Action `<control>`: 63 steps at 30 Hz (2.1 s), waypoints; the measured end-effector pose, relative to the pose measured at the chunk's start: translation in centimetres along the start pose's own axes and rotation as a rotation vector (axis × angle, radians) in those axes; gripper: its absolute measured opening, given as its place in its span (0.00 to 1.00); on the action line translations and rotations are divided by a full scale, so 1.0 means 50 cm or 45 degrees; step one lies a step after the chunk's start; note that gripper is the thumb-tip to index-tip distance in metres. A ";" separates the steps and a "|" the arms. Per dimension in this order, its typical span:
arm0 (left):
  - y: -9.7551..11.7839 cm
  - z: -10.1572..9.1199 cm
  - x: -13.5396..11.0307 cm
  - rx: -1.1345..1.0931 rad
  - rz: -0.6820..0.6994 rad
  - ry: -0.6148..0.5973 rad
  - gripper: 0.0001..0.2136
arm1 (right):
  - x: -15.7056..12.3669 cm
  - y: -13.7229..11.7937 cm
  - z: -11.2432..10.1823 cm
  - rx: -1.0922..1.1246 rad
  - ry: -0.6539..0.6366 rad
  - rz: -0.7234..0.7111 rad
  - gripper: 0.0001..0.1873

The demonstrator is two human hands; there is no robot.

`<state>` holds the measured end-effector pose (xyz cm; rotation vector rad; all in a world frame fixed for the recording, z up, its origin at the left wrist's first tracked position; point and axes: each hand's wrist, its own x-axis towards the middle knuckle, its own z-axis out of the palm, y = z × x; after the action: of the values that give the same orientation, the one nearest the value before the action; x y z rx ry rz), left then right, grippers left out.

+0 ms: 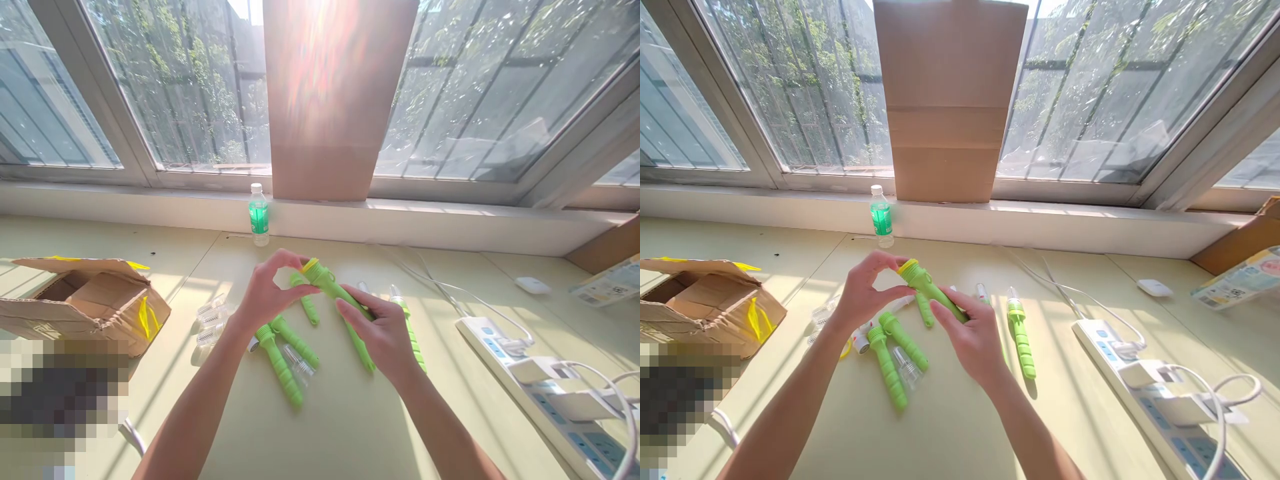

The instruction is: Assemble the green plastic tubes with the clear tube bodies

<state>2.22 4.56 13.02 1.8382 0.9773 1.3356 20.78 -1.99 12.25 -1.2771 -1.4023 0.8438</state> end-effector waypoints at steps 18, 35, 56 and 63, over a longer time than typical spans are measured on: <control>-0.018 0.021 0.002 -0.056 0.025 0.090 0.17 | 0.001 0.002 0.002 -0.070 -0.005 -0.027 0.15; -0.030 0.046 0.002 -0.105 0.063 0.109 0.15 | 0.008 0.026 -0.003 -0.329 -0.103 -0.095 0.17; -0.027 0.047 -0.004 -0.121 0.115 0.116 0.17 | 0.005 -0.003 -0.003 -0.112 -0.127 0.054 0.14; -0.018 0.050 -0.007 -0.130 0.083 0.116 0.18 | 0.007 -0.013 -0.007 0.072 -0.249 0.197 0.15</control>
<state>4.36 4.51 11.43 1.7590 0.8851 1.4918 20.97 -1.82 13.03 -1.2996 -1.4336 1.1322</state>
